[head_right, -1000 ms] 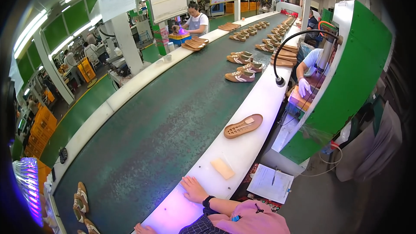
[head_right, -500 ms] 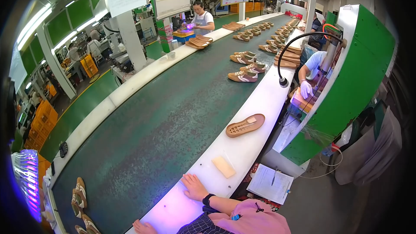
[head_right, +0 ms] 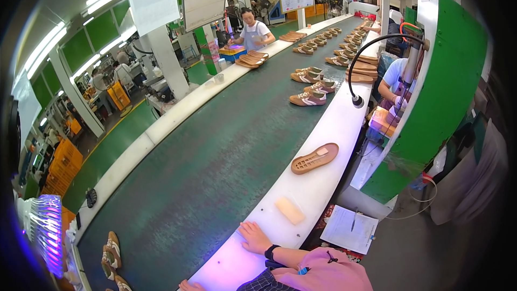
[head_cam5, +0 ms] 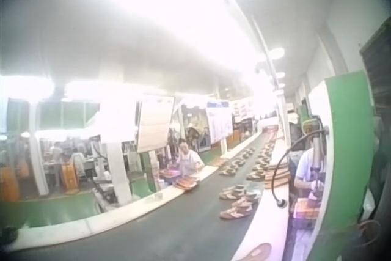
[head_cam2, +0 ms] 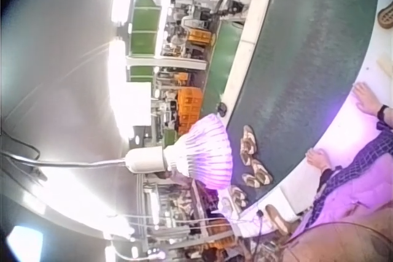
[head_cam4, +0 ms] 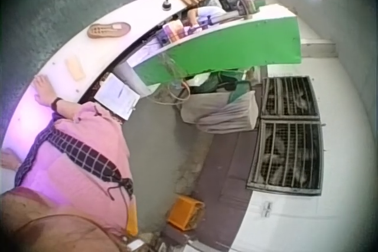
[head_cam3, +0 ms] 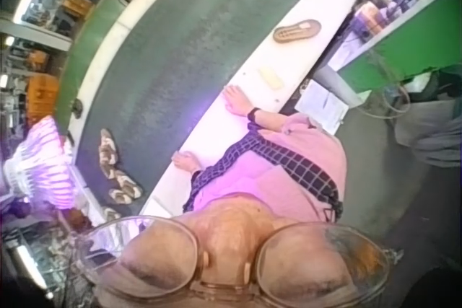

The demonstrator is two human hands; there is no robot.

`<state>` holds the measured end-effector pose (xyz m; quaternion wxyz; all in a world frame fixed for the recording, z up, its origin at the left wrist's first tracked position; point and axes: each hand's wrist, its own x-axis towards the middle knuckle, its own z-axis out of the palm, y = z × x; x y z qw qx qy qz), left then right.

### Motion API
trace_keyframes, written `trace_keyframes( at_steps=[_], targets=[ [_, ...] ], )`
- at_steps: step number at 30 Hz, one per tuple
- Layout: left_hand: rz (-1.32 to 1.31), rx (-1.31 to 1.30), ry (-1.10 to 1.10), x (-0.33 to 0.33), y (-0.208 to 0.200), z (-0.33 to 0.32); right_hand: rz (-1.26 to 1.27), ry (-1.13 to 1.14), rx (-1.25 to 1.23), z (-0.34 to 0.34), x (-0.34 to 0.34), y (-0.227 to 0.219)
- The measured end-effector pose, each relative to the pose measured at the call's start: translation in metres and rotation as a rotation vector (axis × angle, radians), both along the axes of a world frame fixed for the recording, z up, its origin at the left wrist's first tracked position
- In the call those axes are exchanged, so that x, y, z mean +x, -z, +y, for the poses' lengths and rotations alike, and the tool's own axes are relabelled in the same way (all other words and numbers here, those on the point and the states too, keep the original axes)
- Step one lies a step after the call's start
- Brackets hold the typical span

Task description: Inspecting and comparing pairs of shoes on a manufacturing line.

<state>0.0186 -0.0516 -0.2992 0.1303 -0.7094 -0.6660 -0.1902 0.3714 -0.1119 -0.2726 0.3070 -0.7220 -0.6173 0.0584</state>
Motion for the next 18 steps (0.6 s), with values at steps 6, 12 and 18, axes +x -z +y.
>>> trace_keyframes(
  at_steps=[6,12,18],
  targets=[
    [0.011,0.003,0.019,0.010,-0.009,-0.001,-0.020,0.016,0.001,-0.002,0.002,0.000],
    [-0.016,-0.001,0.018,-0.010,0.028,0.009,-0.043,0.013,-0.002,-0.003,0.000,-0.004],
    [-0.012,0.033,0.029,-0.015,0.037,0.010,-0.015,0.005,-0.023,-0.002,-0.001,-0.007]
  ],
)
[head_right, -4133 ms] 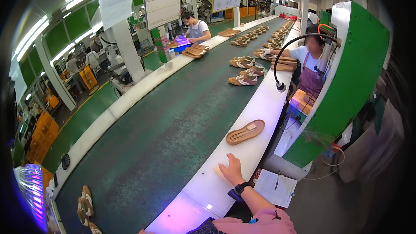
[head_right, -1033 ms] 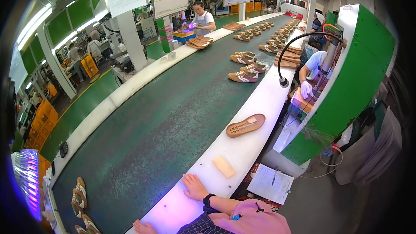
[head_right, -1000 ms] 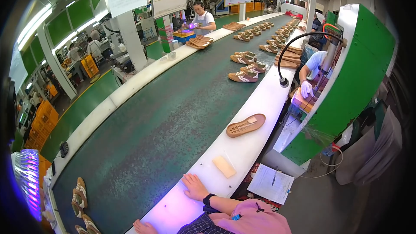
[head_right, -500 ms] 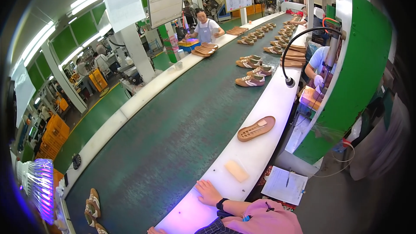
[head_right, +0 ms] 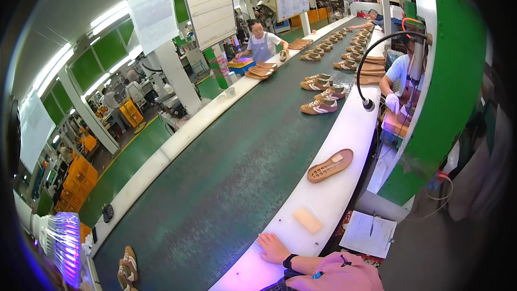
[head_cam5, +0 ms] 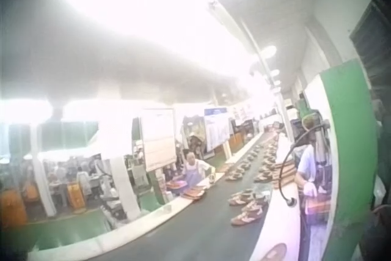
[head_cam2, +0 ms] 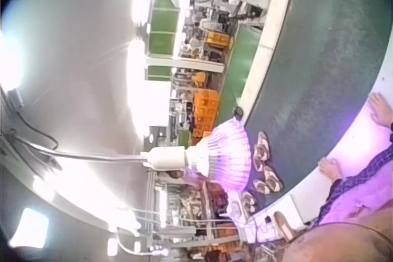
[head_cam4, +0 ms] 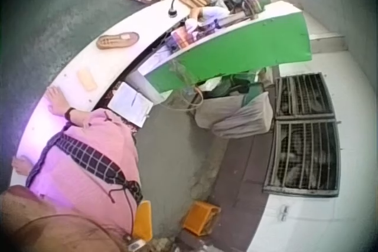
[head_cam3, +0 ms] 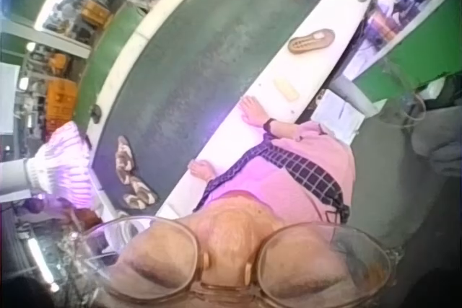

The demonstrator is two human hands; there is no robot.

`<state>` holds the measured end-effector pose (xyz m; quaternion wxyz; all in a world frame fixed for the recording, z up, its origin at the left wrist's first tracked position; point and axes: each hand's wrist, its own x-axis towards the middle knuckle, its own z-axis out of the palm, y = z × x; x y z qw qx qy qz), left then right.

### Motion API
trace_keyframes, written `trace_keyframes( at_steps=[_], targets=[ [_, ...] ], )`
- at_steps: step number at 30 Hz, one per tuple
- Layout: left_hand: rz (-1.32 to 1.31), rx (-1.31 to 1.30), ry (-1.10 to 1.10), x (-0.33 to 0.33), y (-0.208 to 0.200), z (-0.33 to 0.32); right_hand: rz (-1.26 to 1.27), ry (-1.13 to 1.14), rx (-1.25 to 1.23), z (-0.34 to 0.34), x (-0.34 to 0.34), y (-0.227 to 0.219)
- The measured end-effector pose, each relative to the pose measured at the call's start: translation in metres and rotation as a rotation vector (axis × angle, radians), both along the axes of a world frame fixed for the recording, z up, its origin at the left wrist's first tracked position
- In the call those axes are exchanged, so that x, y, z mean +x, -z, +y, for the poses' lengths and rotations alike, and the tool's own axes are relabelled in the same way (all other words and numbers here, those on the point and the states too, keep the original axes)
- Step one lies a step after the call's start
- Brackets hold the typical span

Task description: Inspecting and comparing pairs of shoes on a manufacturing line.

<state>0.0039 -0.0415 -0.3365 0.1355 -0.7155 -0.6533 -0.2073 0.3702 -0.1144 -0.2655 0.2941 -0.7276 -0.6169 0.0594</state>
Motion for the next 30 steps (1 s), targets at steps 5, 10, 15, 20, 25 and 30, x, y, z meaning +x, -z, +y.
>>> trace_keyframes(
  at_steps=[5,10,15,20,25,30],
  targets=[
    [-0.037,-0.058,0.020,0.001,-0.009,-0.001,-0.016,0.012,0.001,0.000,-0.001,0.003],
    [-0.181,-0.205,-0.039,0.014,-0.019,-0.005,0.042,0.008,-0.017,0.000,0.005,0.001],
    [-0.168,-0.244,-0.042,0.025,-0.040,-0.005,0.010,0.081,0.022,-0.003,0.005,-0.002],
    [-0.195,-0.181,0.040,0.009,-0.018,-0.004,-0.007,0.024,-0.007,0.002,0.000,0.004],
    [-0.154,-0.211,-0.070,0.015,-0.034,-0.010,0.022,-0.017,0.005,0.003,0.000,-0.001],
    [-0.171,-0.213,-0.001,0.015,-0.032,-0.003,-0.001,0.054,-0.019,0.000,0.001,-0.004]
  ],
)
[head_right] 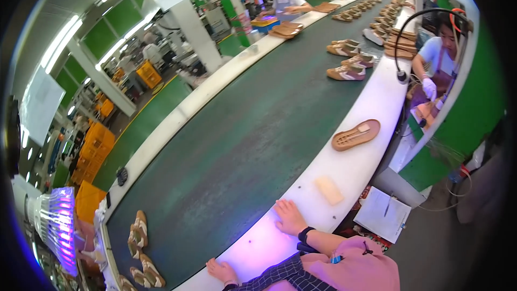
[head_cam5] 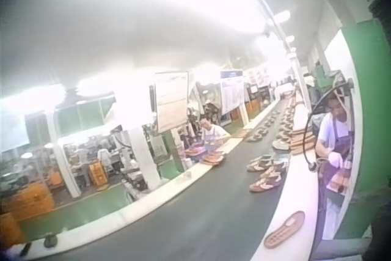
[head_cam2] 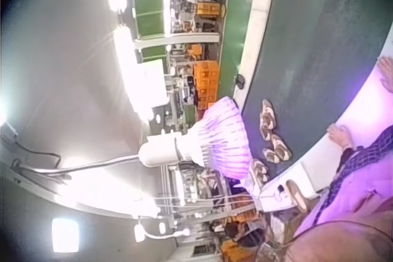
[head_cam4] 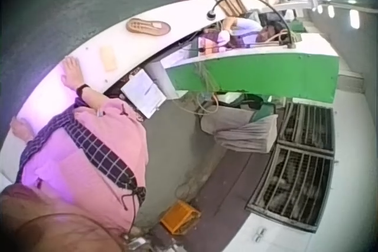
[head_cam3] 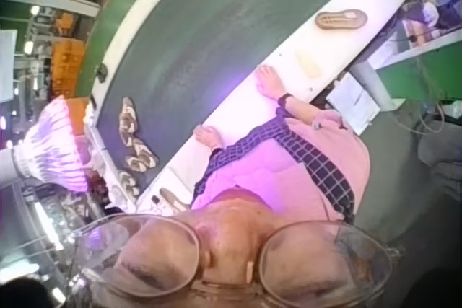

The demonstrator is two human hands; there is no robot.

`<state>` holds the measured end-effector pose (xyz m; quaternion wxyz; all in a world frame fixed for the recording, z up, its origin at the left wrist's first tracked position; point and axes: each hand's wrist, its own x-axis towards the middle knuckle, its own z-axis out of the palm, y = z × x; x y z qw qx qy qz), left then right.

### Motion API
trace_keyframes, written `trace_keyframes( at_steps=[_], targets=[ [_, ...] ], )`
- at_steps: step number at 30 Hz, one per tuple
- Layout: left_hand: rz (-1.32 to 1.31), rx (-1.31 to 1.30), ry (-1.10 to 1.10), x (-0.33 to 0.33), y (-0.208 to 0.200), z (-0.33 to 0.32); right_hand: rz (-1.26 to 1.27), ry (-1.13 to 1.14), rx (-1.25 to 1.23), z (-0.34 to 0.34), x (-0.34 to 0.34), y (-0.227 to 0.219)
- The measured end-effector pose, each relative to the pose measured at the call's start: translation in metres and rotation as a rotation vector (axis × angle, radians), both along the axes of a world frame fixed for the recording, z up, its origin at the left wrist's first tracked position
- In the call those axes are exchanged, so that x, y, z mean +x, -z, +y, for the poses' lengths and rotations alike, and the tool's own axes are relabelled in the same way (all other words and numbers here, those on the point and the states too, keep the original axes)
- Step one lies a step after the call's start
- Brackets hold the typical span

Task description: Inspecting and comparing pairs of shoes on a manufacturing line.

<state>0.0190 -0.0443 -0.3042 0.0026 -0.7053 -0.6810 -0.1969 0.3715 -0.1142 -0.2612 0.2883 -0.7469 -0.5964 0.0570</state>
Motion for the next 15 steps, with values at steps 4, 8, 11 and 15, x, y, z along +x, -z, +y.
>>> trace_keyframes(
  at_steps=[4,8,11,15],
  targets=[
    [-0.026,-0.052,-0.053,-0.0007,0.0028,-0.0053,0.021,-0.032,-0.007,0.0021,-0.0001,0.0066],
    [-0.010,-0.104,-0.068,0.0044,-0.0021,-0.0033,0.002,-0.006,-0.024,-0.0016,0.0004,0.0065],
    [-0.023,-0.078,-0.065,0.0012,-0.0013,-0.0041,0.023,-0.024,-0.025,0.0006,-0.0018,0.0045],
    [-0.001,-0.070,-0.071,-0.0004,0.0043,-0.0027,0.003,0.001,0.001,-0.0006,-0.0020,0.0052]
  ],
)
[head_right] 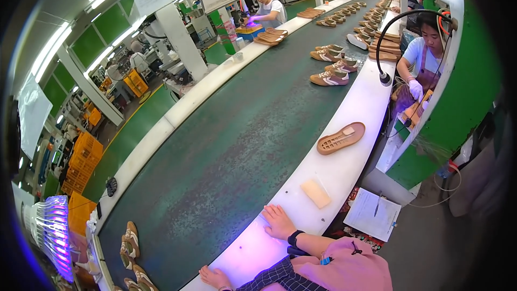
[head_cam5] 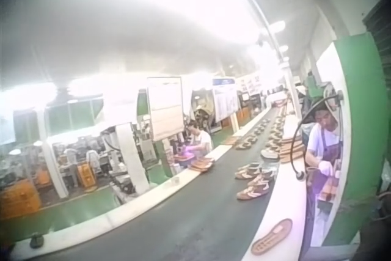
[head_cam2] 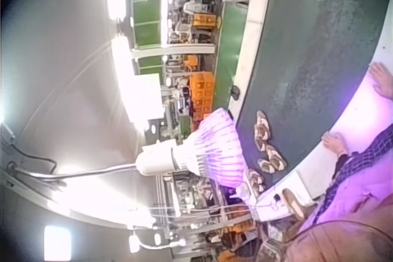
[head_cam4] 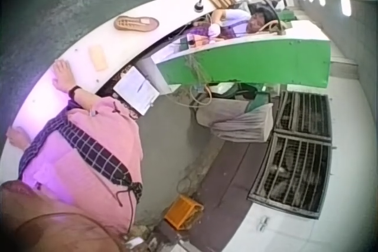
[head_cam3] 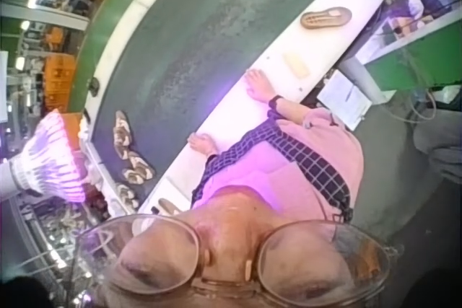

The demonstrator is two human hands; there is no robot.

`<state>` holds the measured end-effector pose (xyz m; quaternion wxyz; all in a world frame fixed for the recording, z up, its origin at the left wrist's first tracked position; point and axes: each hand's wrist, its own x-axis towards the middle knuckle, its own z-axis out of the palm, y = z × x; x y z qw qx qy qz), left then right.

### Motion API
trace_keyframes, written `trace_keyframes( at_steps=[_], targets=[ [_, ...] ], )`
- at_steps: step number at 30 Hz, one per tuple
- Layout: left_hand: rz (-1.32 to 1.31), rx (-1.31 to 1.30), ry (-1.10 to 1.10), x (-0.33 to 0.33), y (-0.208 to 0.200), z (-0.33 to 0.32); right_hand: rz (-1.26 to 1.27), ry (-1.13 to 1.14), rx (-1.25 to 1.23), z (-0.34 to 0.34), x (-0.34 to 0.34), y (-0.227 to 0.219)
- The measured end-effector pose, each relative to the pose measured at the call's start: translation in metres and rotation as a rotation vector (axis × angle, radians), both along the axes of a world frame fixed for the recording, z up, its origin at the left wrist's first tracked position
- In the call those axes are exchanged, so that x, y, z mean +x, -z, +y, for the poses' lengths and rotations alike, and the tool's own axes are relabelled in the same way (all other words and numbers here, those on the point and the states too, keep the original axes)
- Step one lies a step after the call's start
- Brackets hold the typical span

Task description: Inspecting and comparing pairs of shoes on a manufacturing line.

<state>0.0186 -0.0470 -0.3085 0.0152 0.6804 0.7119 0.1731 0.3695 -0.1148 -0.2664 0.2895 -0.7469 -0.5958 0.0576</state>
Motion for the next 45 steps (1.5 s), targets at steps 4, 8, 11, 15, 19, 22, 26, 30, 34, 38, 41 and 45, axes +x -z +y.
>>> trace_keyframes(
  at_steps=[4,8,11,15,19,22,26,30,34,38,41,45],
  targets=[
    [0.003,0.018,0.009,0.002,-0.002,-0.001,0.031,-0.018,0.000,-0.001,0.001,-0.003],
    [0.006,-0.013,0.012,0.004,-0.009,-0.002,0.032,-0.010,-0.005,-0.002,0.001,-0.001],
    [-0.007,-0.025,-0.010,0.015,-0.024,-0.005,0.035,-0.008,0.020,-0.002,0.001,0.000],
    [-0.001,-0.007,-0.009,0.009,-0.016,-0.005,0.049,-0.017,0.013,-0.001,0.001,-0.002],
    [0.013,-0.012,-0.010,0.009,-0.016,-0.004,0.045,-0.014,0.001,0.000,0.000,-0.001],
    [0.014,-0.027,-0.013,0.010,-0.018,-0.003,0.039,-0.009,-0.001,-0.001,0.000,0.000],
    [0.008,-0.041,-0.014,0.011,-0.021,-0.005,0.040,-0.012,-0.016,-0.001,0.000,-0.003],
    [0.014,-0.041,-0.020,0.010,-0.018,-0.004,0.044,-0.012,-0.008,-0.001,0.000,0.000],
    [0.027,-0.034,-0.016,0.009,-0.014,-0.004,0.041,-0.013,-0.014,0.000,0.000,0.000],
    [0.028,-0.042,-0.011,0.007,-0.013,-0.003,0.038,-0.016,-0.023,0.000,0.000,0.000],
    [0.010,-0.018,-0.012,0.007,-0.011,-0.003,0.040,-0.008,-0.026,0.000,0.000,-0.002],
    [0.004,-0.030,-0.021,0.009,-0.012,-0.003,0.040,-0.013,-0.031,0.000,0.001,0.001]
  ],
)
